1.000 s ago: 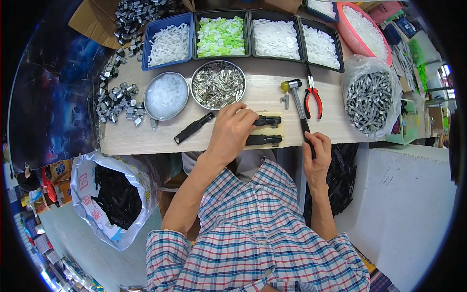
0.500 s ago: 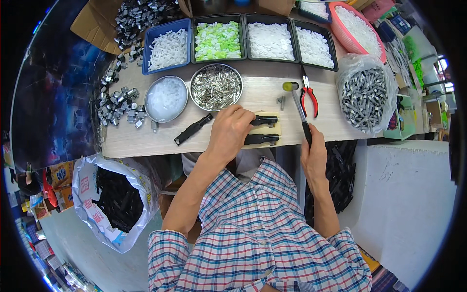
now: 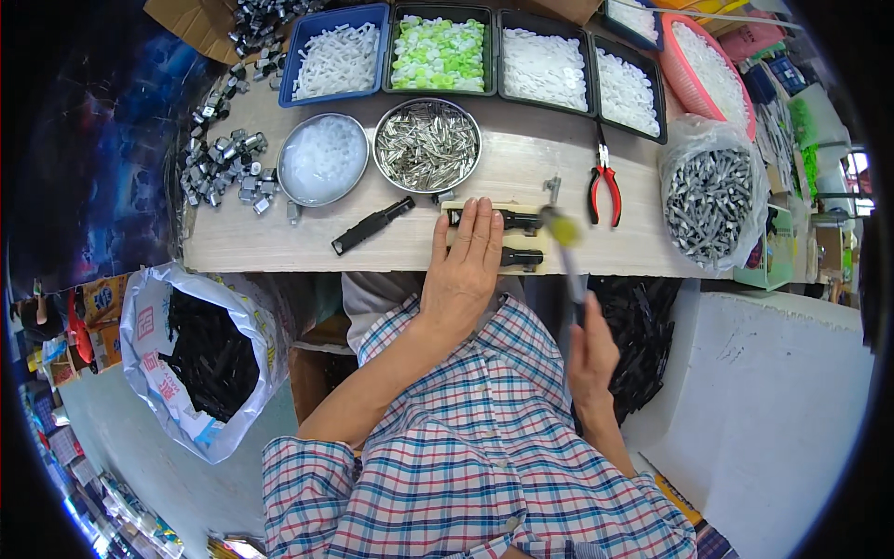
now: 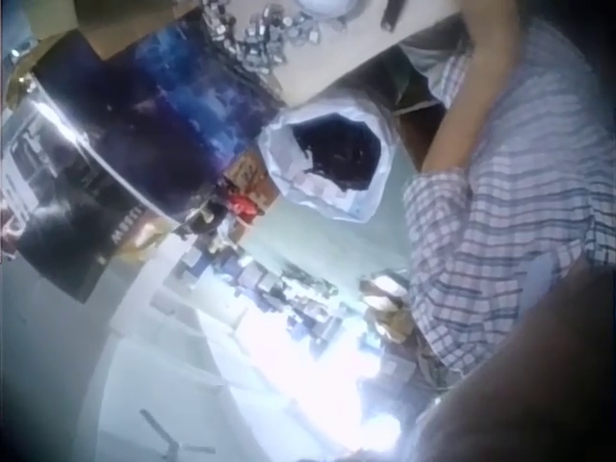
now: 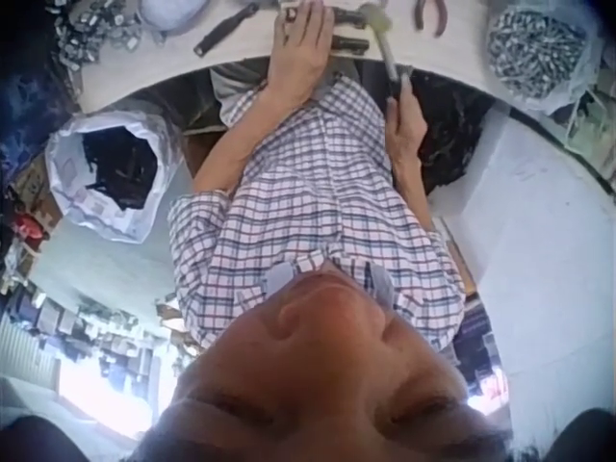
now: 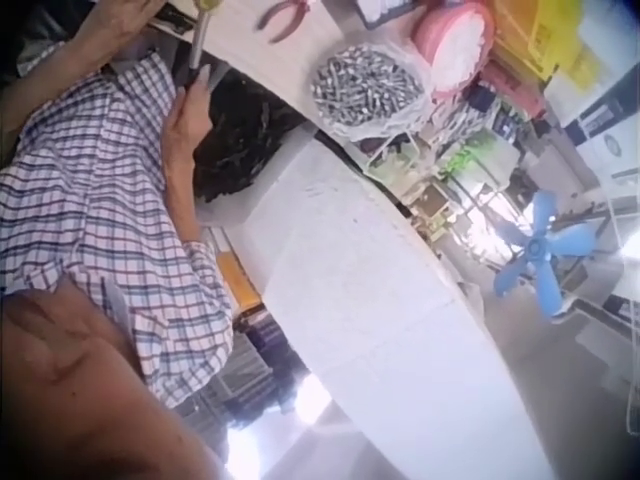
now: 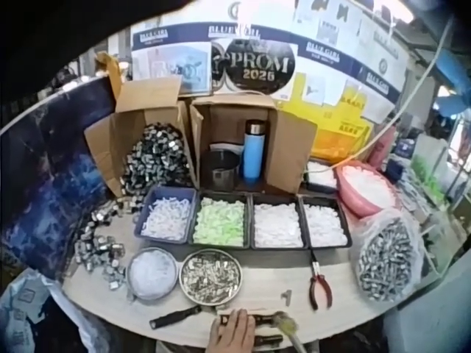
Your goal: The recorder is assembling small plastic and metal components into a yellow base at a factory workbench using various hand tools.
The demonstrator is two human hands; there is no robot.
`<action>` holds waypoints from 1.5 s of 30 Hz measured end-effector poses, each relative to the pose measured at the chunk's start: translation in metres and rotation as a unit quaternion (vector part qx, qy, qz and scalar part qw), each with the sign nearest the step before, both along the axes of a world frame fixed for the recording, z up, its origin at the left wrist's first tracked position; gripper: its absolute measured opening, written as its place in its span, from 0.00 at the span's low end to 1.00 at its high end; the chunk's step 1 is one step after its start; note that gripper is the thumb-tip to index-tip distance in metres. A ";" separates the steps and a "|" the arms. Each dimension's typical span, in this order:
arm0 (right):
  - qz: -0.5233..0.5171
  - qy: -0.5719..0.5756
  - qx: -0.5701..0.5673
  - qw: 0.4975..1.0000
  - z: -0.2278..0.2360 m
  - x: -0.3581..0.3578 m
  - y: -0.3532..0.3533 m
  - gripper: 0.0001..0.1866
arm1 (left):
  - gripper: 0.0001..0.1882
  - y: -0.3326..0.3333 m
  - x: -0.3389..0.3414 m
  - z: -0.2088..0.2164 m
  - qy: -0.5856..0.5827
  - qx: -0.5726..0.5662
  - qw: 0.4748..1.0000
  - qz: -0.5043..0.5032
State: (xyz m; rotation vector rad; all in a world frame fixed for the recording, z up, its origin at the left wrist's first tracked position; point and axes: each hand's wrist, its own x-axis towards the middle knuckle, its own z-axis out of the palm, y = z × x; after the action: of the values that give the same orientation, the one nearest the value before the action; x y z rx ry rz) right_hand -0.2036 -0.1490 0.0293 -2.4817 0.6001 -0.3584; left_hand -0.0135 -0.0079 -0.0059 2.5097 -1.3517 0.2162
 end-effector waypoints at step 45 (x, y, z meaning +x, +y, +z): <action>0.040 0.004 0.093 0.995 0.001 0.039 0.026 0.14 | 0.19 0.083 0.041 -0.036 -0.013 -0.196 0.967 0.164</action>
State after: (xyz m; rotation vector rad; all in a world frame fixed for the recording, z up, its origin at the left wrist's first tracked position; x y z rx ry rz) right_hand -0.1648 -0.1234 0.0307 -2.3217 0.5124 -0.2491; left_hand 0.0272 0.0750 -0.0417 2.3716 -0.7945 0.5291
